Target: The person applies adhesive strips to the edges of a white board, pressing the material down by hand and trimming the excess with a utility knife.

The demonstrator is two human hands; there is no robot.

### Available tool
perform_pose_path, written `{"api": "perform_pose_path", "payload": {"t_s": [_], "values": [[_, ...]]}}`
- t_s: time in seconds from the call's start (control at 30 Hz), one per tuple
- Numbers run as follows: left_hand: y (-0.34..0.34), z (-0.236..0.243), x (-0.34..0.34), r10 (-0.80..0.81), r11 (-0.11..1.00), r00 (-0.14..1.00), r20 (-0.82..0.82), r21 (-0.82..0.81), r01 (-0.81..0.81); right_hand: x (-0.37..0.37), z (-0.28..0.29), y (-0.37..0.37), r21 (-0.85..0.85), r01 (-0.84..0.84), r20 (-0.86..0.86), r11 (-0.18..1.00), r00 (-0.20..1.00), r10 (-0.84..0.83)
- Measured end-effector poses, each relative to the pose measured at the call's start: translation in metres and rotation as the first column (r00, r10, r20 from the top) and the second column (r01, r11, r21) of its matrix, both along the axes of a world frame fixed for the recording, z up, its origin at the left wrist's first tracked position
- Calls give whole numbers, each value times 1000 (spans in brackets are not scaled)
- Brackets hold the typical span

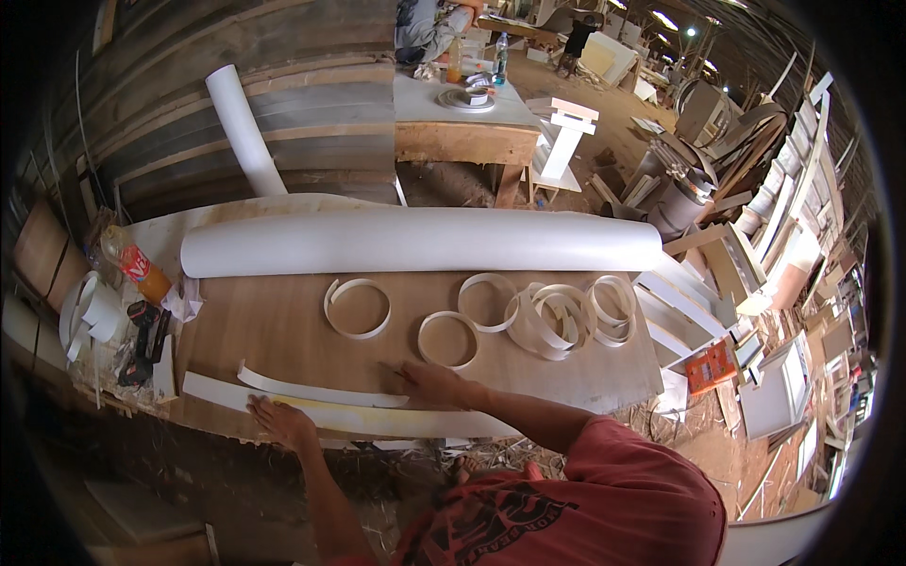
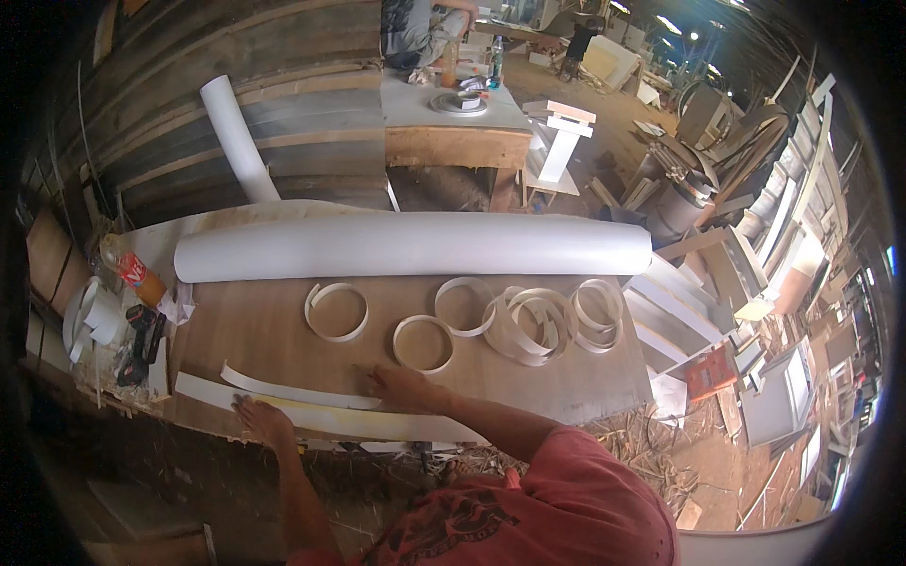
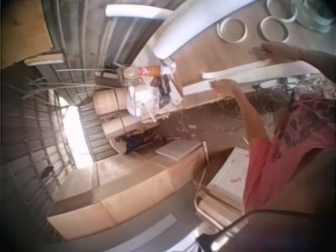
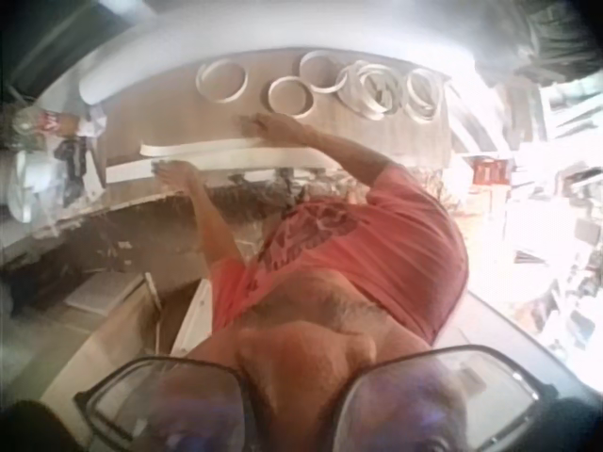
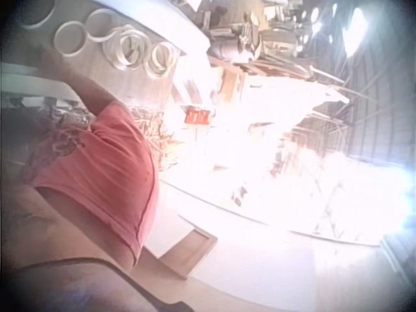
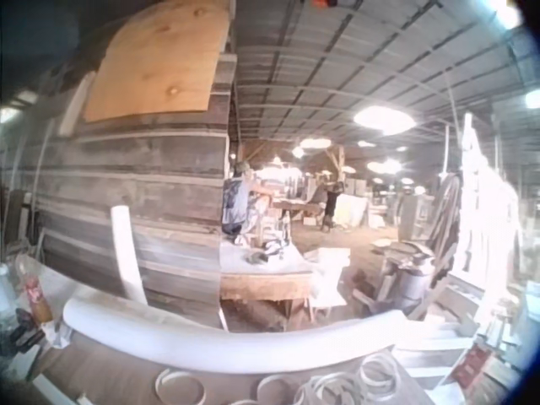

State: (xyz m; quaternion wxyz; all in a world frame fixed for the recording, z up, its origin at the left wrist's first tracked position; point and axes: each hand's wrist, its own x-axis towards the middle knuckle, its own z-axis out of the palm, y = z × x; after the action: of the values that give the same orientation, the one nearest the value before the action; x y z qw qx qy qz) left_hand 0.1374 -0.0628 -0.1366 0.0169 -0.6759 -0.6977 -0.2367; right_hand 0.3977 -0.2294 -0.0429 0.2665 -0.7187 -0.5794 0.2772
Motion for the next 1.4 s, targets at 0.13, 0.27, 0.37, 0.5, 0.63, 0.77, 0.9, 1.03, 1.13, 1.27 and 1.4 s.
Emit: {"api": "perform_pose_path", "payload": {"t_s": [0.13, 0.27, 0.37, 0.5, 0.63, 0.77, 0.9, 1.03, 1.13, 1.27, 1.4], "values": [[-5, 1, 1, -13, 1000, 1000, -16, -13, 12, 2, 26, 3, -259, 12, -212, 966, 975, -68], [-3, 1, 2, -5, 1000, 1000, -24, 1, 5, -11, 69, 25, -34, -3, -165, 999, 986, -3], [3, -24, -13, -42, 994, 985, -166, 96, 58, -32, 108, 83, 123, -89, -193, 988, 975, 111], [0, 51, 22, 30, 960, 969, 245, -278, 41, -49, 112, 98, 53, -47, -472, 997, 879, 67], [-8, 24, 12, -6, 996, 999, 41, -85, 10, -51, 118, 91, -75, -143, -377, 987, 920, 104], [-13, 34, 5, 44, 995, 995, 89, -99, -35, -5, 128, 67, 89, 148, -359, 985, 927, -107], [-13, 23, 3, 38, 998, 995, 90, -50, -34, -30, 186, 54, 131, 115, -308, 985, 949, -70], [-11, 25, 8, -2, 999, 990, 138, -53, 10, -83, 136, 87, 71, -492, 71, 868, 870, 488], [-13, 34, 12, -41, 997, 992, 119, -53, 48, -98, 72, 104, -168, -565, 111, 808, 804, 585], [-13, 25, 6, -37, 998, 991, 130, -38, 42, -105, 32, 111, -256, -468, 189, 846, 834, 519], [-14, 30, 8, -30, 998, 992, 119, -46, 36, -98, 8, 131, -253, -439, 96, 862, 875, 474]]}}
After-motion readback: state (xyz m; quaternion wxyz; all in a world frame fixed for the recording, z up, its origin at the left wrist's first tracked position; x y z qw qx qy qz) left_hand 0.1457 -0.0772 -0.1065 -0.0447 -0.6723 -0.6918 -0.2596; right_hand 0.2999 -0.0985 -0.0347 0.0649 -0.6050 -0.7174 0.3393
